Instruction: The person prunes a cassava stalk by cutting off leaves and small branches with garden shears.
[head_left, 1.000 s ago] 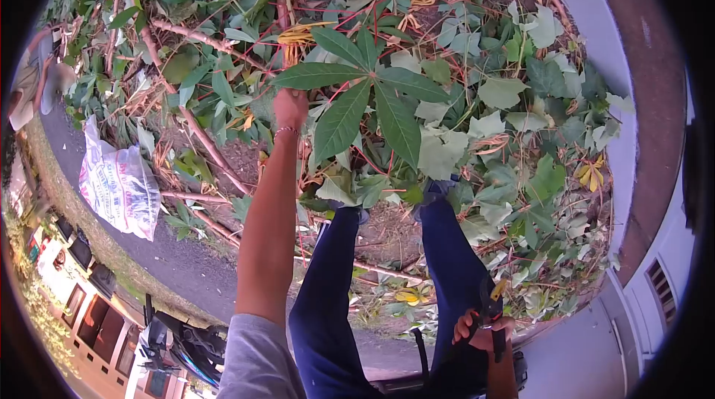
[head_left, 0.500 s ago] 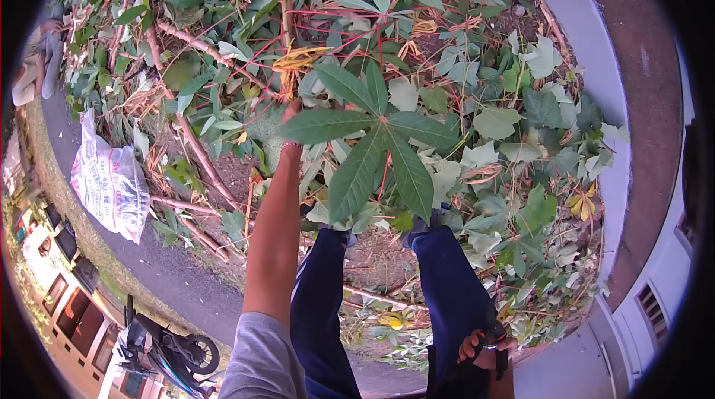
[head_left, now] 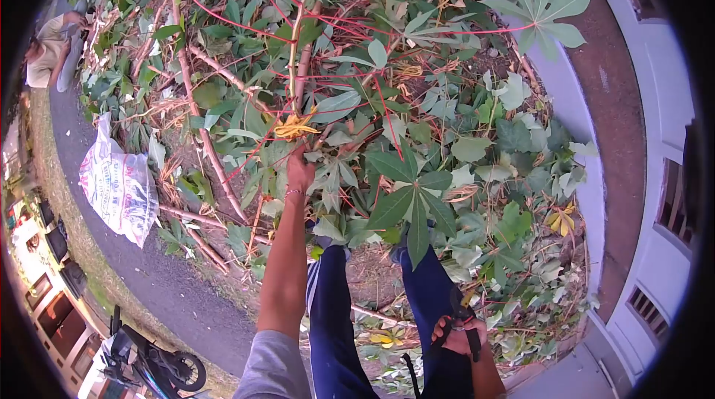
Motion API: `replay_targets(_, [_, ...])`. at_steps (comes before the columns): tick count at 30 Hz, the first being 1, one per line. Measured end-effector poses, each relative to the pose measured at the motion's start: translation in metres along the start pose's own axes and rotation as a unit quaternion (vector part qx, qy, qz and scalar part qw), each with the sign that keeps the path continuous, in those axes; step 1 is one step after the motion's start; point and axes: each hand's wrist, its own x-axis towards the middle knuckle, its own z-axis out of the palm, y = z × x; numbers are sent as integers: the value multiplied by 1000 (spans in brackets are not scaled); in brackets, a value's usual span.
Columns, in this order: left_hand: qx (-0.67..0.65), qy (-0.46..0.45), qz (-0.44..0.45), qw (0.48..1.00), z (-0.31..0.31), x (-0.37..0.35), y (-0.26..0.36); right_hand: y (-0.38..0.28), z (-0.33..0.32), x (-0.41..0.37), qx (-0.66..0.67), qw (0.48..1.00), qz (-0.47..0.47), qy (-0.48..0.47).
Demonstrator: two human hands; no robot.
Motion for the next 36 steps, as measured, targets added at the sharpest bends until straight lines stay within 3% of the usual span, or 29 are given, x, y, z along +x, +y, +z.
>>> replay_targets(2, [4,0,0,1000,-3,-4,-2,-1,12,-2,-54,996,68,24])
replay_targets(6, [28,25,19,999,-7,-25,13,-2,9,-11,-58,996,62,36])
replay_targets(9, [21,132,76,988,-35,-42,61,-4,-5,-20,-47,997,46,48])
replay_targets(10, [-48,123,71,989,-54,-47,91,-4,-14,-24,-49,996,52,57])
replay_targets(13, [27,91,115,989,-96,-50,109,7,-23,-36,-45,998,36,-4])
replay_targets(15, [30,71,78,994,-111,-57,136,9,-18,-39,-88,995,41,22])
replay_targets(20, [-10,115,133,984,-147,-77,234,25,-24,-65,-134,987,72,46])
replay_targets(23, [-16,175,262,949,-179,-58,284,32,-27,-81,-144,986,80,30])
replay_targets(26, [46,233,321,917,-228,-52,360,32,-23,-90,-142,988,49,40])
replay_targets(31, [107,290,324,894,-347,-27,468,29,-11,-101,-184,980,26,68])
replay_targets(33, [188,240,260,916,-409,-44,533,30,7,-105,-222,972,17,76])
replay_targets(36, [301,209,311,877,-459,-52,561,32,36,-108,-279,958,8,64])
